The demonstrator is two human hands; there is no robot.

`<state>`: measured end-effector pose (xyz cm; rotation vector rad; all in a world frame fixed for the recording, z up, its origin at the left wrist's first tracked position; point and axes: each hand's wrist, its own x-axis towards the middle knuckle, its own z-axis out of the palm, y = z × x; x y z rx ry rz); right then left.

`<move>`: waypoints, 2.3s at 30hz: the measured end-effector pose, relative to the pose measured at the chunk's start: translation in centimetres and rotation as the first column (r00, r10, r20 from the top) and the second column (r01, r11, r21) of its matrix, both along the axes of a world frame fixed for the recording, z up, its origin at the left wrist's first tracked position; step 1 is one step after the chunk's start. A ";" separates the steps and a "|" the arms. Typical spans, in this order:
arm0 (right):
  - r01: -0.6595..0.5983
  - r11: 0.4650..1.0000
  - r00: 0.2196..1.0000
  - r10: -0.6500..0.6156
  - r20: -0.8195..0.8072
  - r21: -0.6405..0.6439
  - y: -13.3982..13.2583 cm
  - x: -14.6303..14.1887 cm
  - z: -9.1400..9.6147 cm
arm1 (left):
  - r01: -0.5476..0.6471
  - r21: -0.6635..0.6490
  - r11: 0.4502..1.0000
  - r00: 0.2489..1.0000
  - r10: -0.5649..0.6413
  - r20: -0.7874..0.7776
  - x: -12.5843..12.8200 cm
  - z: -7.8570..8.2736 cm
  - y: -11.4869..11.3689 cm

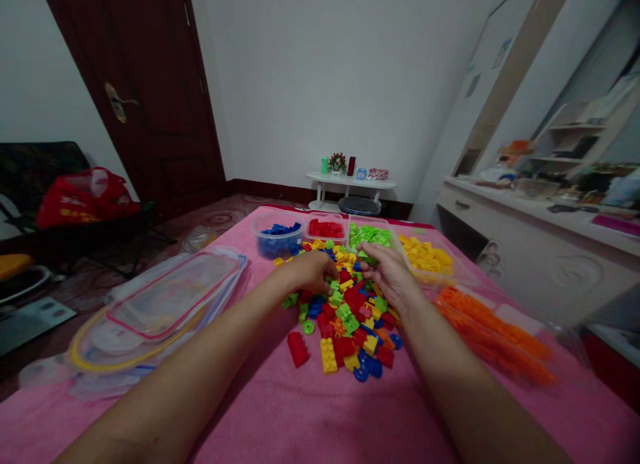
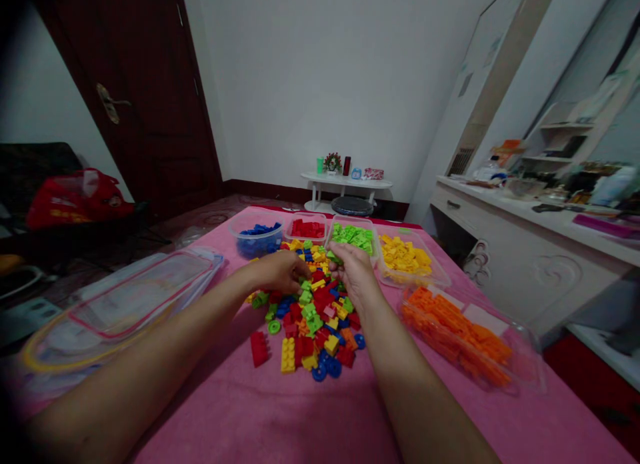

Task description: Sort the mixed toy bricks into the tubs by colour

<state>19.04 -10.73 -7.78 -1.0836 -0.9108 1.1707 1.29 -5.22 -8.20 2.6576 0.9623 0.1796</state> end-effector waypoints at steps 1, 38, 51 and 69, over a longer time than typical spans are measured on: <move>0.000 1.000 1.000 0.000 0.016 0.001 0.0 -0.1 -0.1 | 0.009 0.037 0.999 1.000 -0.009 -0.004 0.2 -0.2 -0.3; -0.176 0.982 0.860 0.116 -0.496 -0.076 -0.4 -1.3 0.3 | 0.118 -0.408 0.905 0.649 0.241 0.722 1.0 2.1 -0.6; -0.070 0.988 0.963 0.031 -0.268 -0.137 0.8 -0.8 0.7 | -0.221 -0.060 0.974 0.765 0.211 0.609 -0.2 1.0 1.5; -0.046 0.999 0.113 -0.017 0.993 0.023 3.3 1.8 2.1 | -0.178 0.248 0.952 0.979 0.147 0.138 -0.5 -2.3 1.8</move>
